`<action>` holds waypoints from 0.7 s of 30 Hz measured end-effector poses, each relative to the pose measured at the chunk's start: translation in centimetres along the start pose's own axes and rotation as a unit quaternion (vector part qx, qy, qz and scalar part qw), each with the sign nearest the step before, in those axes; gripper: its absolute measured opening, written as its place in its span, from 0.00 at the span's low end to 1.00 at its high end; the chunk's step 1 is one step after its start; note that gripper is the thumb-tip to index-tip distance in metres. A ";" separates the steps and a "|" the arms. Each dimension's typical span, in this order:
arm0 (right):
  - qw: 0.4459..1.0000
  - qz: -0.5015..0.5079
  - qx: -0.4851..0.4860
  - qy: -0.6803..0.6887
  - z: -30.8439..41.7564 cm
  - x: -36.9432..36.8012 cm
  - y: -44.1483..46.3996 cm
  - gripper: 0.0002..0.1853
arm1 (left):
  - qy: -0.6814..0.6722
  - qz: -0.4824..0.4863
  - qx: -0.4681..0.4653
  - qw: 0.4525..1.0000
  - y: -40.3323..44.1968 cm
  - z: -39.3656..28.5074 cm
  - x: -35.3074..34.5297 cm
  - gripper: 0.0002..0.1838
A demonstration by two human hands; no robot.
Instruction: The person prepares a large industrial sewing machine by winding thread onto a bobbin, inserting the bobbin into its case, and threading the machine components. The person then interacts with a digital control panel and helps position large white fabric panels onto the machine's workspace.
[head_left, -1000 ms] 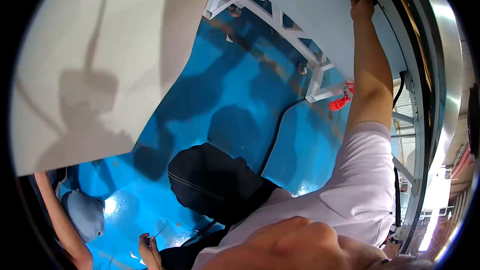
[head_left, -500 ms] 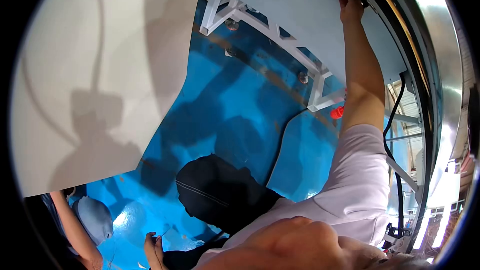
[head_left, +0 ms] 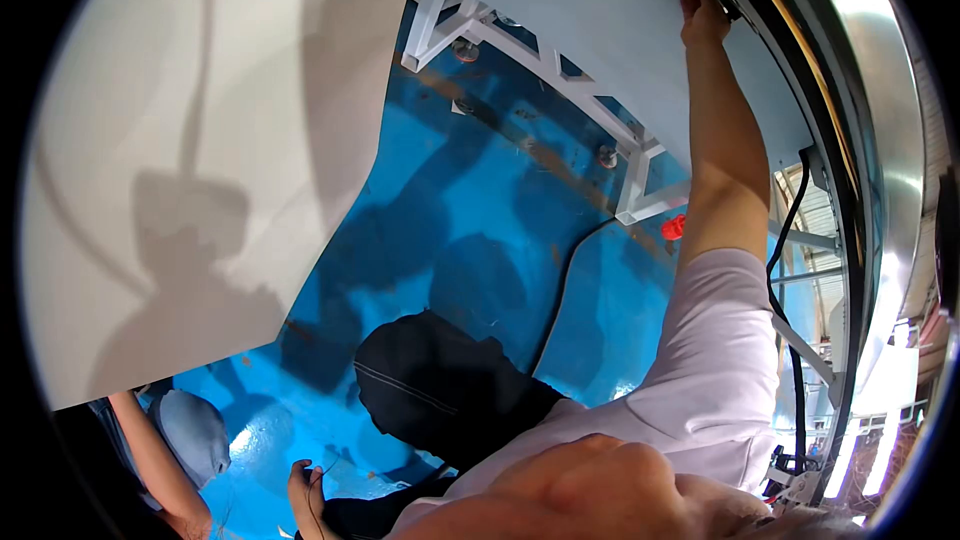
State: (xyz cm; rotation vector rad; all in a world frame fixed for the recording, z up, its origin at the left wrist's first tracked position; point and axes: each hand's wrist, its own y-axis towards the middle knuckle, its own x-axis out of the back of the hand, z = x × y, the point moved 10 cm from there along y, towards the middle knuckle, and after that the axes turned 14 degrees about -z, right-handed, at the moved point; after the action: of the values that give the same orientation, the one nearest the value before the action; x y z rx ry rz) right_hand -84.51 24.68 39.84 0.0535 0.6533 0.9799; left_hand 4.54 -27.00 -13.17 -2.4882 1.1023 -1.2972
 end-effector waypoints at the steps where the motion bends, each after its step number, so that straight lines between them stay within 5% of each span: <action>1: 1.000 -0.028 0.004 0.001 0.2 0.1 0.0 0.06 | 0.001 0.002 0.002 1.000 0.0 0.2 -0.1 0.12; 8: 0.996 -0.044 -0.061 -0.036 -1.3 -1.0 7.9 0.18 | 0.008 0.000 0.012 1.000 0.6 0.9 -0.6 0.12; 12: 0.995 -0.025 -0.075 -0.054 0.3 -2.4 4.5 0.23 | 0.019 -0.003 -0.013 1.000 0.3 0.3 -1.3 0.11; 19: 0.992 0.056 -0.011 -0.116 -0.9 -4.3 10.2 0.28 | -0.006 -0.009 0.063 0.998 3.0 6.4 -4.1 0.12; 21: 0.988 0.046 0.012 -0.149 -1.4 -3.8 12.5 0.28 | -0.016 -0.024 0.012 1.000 3.2 5.9 -4.5 0.12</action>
State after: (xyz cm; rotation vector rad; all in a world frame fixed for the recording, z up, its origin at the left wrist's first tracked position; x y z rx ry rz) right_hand -96.13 28.54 44.62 0.2497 0.3896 1.0281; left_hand 5.61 -27.57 -21.17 -2.5234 1.0199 -1.2696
